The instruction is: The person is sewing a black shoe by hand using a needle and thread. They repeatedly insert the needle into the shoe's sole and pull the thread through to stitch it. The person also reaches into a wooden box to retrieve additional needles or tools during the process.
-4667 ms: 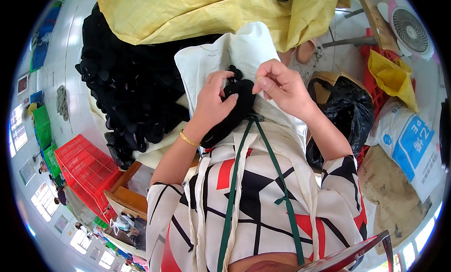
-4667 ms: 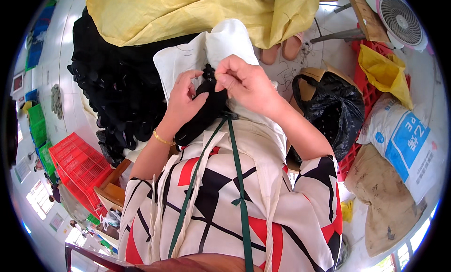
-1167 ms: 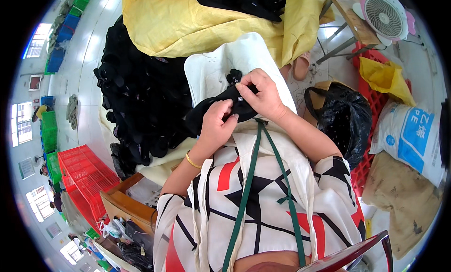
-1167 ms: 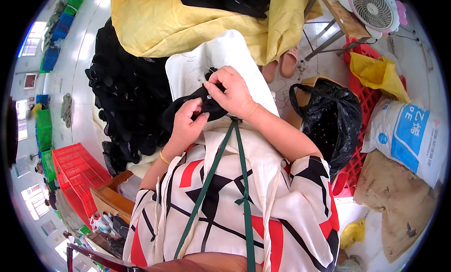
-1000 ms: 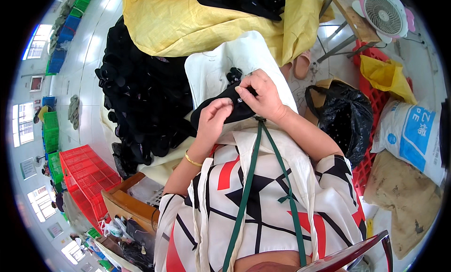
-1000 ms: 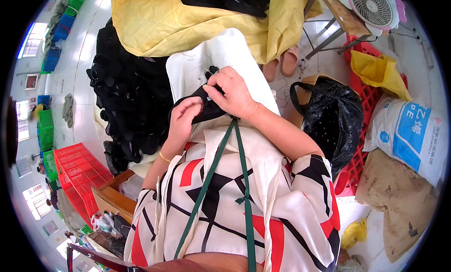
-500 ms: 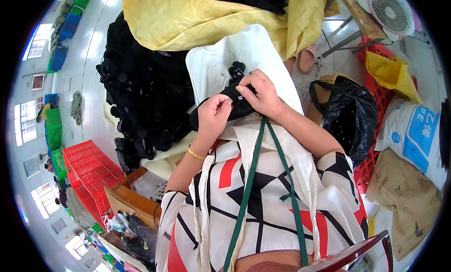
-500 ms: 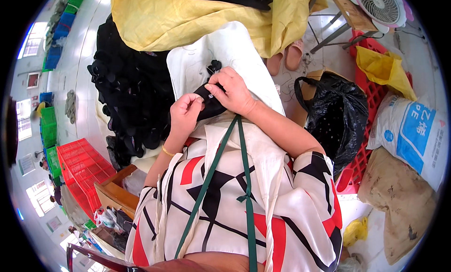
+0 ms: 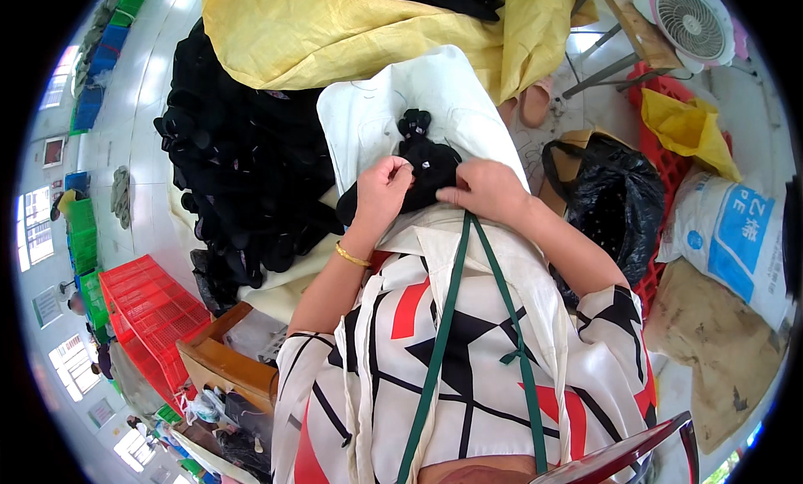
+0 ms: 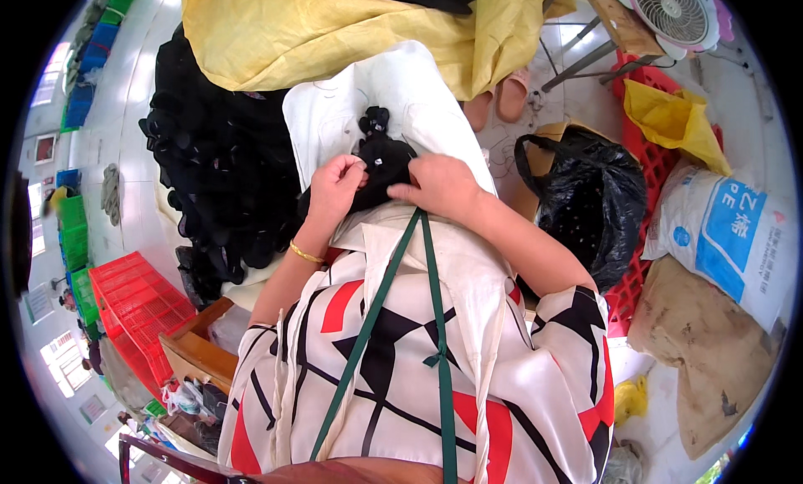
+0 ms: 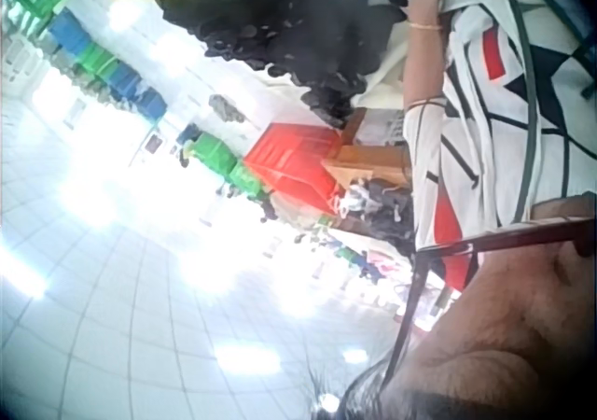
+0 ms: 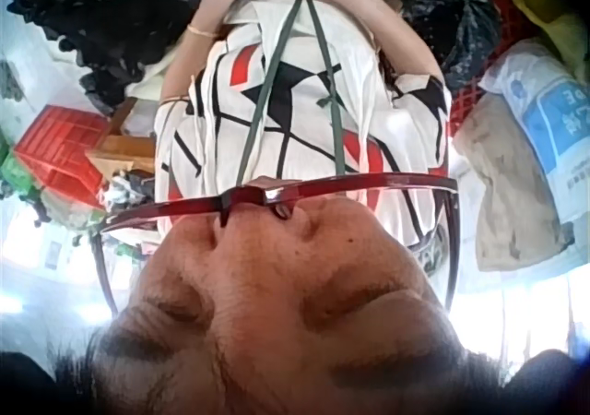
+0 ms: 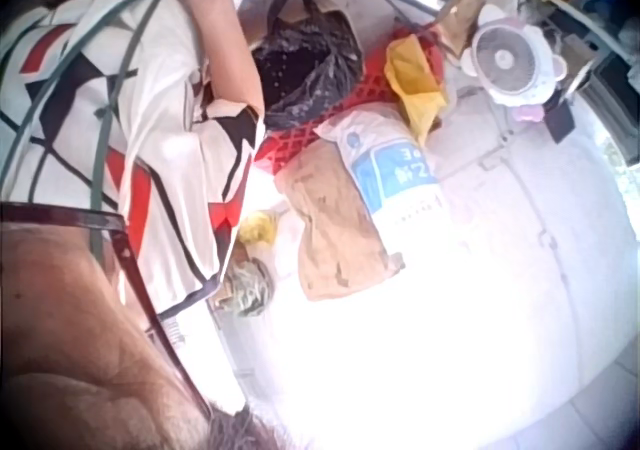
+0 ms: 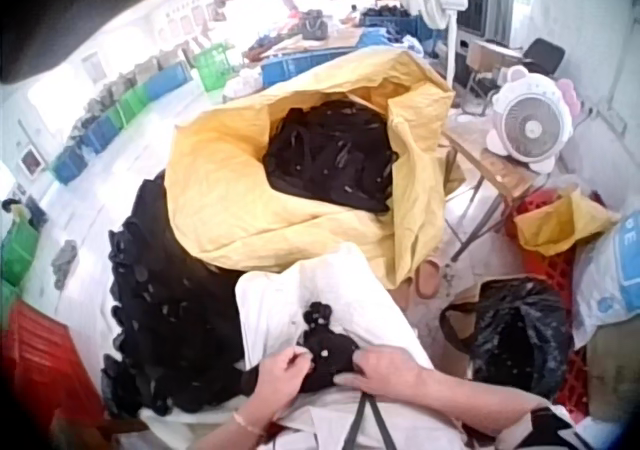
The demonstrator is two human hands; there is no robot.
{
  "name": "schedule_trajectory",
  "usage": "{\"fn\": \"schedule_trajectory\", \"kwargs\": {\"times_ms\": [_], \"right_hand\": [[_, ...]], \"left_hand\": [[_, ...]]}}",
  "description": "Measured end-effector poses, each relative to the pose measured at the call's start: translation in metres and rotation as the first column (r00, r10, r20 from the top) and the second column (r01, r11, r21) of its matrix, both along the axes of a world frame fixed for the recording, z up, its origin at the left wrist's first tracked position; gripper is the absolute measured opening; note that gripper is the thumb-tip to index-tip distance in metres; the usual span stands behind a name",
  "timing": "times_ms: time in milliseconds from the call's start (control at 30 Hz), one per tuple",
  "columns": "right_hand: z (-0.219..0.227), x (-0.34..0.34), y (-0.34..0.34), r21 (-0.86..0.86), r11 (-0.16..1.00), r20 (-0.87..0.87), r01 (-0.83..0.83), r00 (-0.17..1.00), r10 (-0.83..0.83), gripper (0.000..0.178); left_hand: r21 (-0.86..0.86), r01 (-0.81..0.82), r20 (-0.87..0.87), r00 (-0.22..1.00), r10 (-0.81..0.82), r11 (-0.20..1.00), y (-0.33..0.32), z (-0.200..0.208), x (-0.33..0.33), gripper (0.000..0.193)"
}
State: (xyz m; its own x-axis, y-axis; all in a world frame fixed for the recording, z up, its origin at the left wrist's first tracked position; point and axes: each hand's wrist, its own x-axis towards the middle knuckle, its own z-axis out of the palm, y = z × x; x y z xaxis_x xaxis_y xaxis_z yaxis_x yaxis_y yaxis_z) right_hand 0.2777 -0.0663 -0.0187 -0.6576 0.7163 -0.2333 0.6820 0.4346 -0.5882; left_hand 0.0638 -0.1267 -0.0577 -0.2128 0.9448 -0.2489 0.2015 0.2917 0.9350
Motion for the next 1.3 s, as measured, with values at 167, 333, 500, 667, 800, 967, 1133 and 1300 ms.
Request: {"fn": "schedule_trajectory", "kwargs": {"times_ms": [167,333,500,667,800,967,1133,1300], "right_hand": [[-0.005,0.019,-0.004,-0.293,0.955,-0.023,-0.037,0.999,0.032,0.039],[0.014,0.056,0.018,-0.671,0.742,-0.151,-0.002,0.979,-0.133,0.022],[0.028,0.058,0.008,-0.916,0.240,-0.398,-0.321,0.653,-0.644,0.028],[0.037,0.010,0.004,-0.412,0.911,-0.379,0.025,0.904,-0.196,0.025],[0.050,-0.015,-0.004,0.241,0.970,-0.117,0.041,0.993,-0.013,0.022],[0.037,-0.027,-0.007,0.405,0.914,-0.046,-0.003,0.999,0.024,0.019],[0.030,-0.032,-0.007,0.427,0.903,-0.008,-0.047,0.998,0.056,0.018],[0.028,-0.036,-0.009,0.462,0.885,0.039,-0.055,0.998,0.042,0.019]], "left_hand": [[0.037,0.065,-0.130,0.990,-0.060,0.997,0.002,0.013,-0.002,0.011],[0.059,0.072,-0.138,0.988,-0.063,0.996,0.001,0.012,-0.008,0.011],[0.070,0.084,-0.105,0.992,-0.076,0.994,-0.001,0.007,-0.007,0.012],[0.007,0.112,-0.031,0.993,-0.112,0.994,0.000,0.013,-0.008,0.012],[0.009,0.093,0.025,0.995,-0.093,0.996,-0.003,0.011,-0.009,0.013],[-0.030,0.099,0.014,0.995,-0.099,0.995,-0.004,0.012,-0.008,0.013],[-0.015,0.093,0.019,0.996,-0.092,0.996,-0.005,0.016,-0.007,0.012],[0.033,0.055,-0.021,0.998,-0.054,0.998,-0.006,0.014,-0.002,0.011]]}}
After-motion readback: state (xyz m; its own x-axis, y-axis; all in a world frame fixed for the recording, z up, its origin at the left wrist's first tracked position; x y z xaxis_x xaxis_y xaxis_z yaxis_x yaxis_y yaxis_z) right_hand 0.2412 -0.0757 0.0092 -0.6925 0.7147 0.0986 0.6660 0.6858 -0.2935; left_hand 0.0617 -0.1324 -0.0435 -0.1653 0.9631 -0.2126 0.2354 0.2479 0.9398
